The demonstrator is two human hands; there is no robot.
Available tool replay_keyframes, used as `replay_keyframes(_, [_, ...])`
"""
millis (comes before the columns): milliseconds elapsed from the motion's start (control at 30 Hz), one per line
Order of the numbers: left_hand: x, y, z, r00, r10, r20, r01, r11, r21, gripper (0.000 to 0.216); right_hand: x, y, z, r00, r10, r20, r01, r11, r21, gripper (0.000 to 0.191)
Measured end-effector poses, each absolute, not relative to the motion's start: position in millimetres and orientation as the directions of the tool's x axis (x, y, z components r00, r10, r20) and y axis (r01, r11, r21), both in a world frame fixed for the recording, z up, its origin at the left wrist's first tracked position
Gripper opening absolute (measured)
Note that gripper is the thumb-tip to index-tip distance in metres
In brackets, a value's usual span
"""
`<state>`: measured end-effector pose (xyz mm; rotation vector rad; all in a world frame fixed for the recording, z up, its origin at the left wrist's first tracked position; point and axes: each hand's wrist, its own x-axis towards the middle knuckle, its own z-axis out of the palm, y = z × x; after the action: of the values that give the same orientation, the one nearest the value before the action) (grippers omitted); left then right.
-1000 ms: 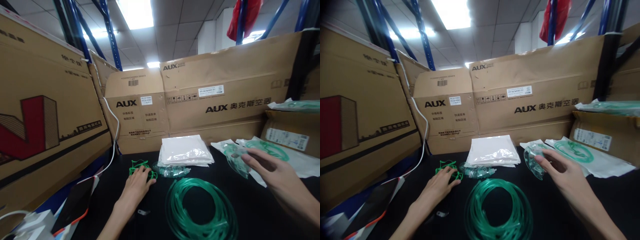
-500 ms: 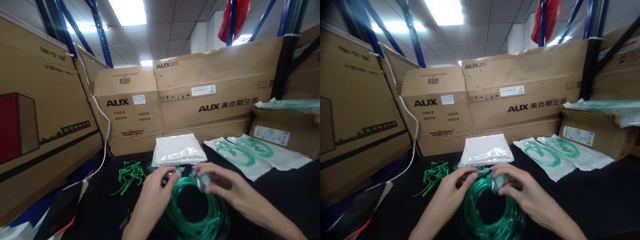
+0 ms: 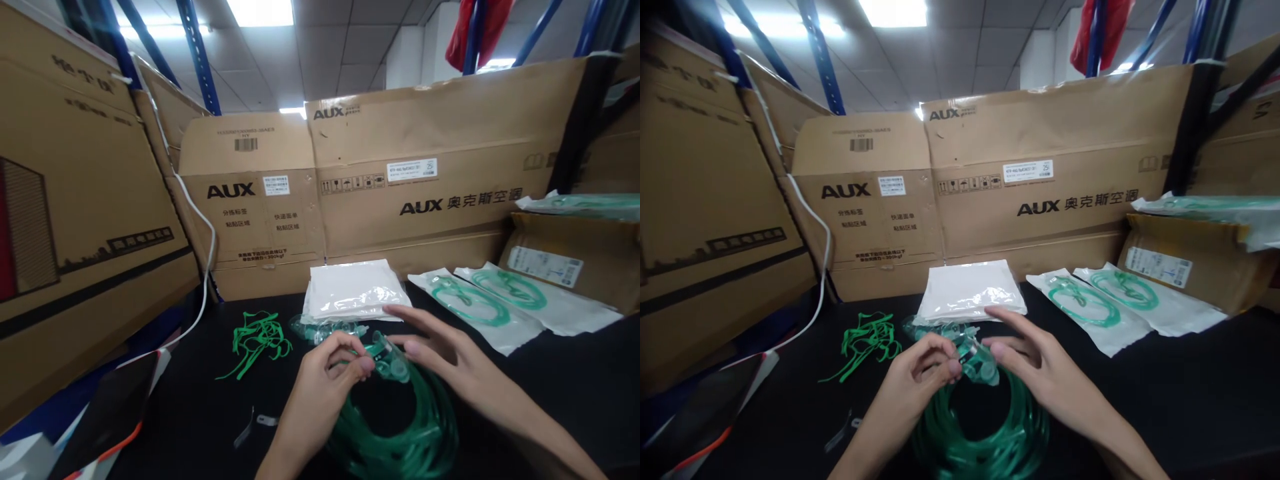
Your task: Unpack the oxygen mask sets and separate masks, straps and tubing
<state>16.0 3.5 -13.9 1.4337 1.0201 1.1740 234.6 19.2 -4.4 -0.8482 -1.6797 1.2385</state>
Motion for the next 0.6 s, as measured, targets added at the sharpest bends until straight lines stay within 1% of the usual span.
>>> replay_keyframes(67, [18.0, 4.5, -15.2, 0.169, 0.969, 0.179, 0.014, -0.184, 0.983, 0.019, 229.0, 21.9, -5.9, -0.433, 0.882, 0.188, 0.057, 0.235, -0.97, 0.049])
replay_keyframes(167, [17.4, 6.2, -17.8, 0.163, 0.966, 0.2, 0.07, -0.214, 0.974, 0.013, 222.5, 21.2, -5.5, -0.451, 0.879, 0.155, 0.059, 0.203, -0.977, 0.048])
replay_keyframes(433, [15.7, -2.6, -16.0, 0.234, 0.933, 0.274, 0.276, -0.334, 0.901, 0.01, 225.0, 17.9, -0.5, -0.365, 0.917, 0.161, 0.216, 0.251, -0.944, 0.043])
replay_keyframes(500, [17.7, -2.4, -17.0, 0.244, 0.927, 0.285, 0.282, -0.349, 0.894, 0.012, 225.0, 17.1, -0.3, -0.343, 0.92, 0.188, 0.224, 0.275, -0.935, 0.041])
replay_keyframes(600, [19.8, -0.8, -18.7, 0.243, 0.929, 0.278, 0.234, -0.334, 0.913, 0.017, 223.8, 15.0, -0.7, -0.368, 0.904, 0.219, 0.223, 0.314, -0.923, 0.037])
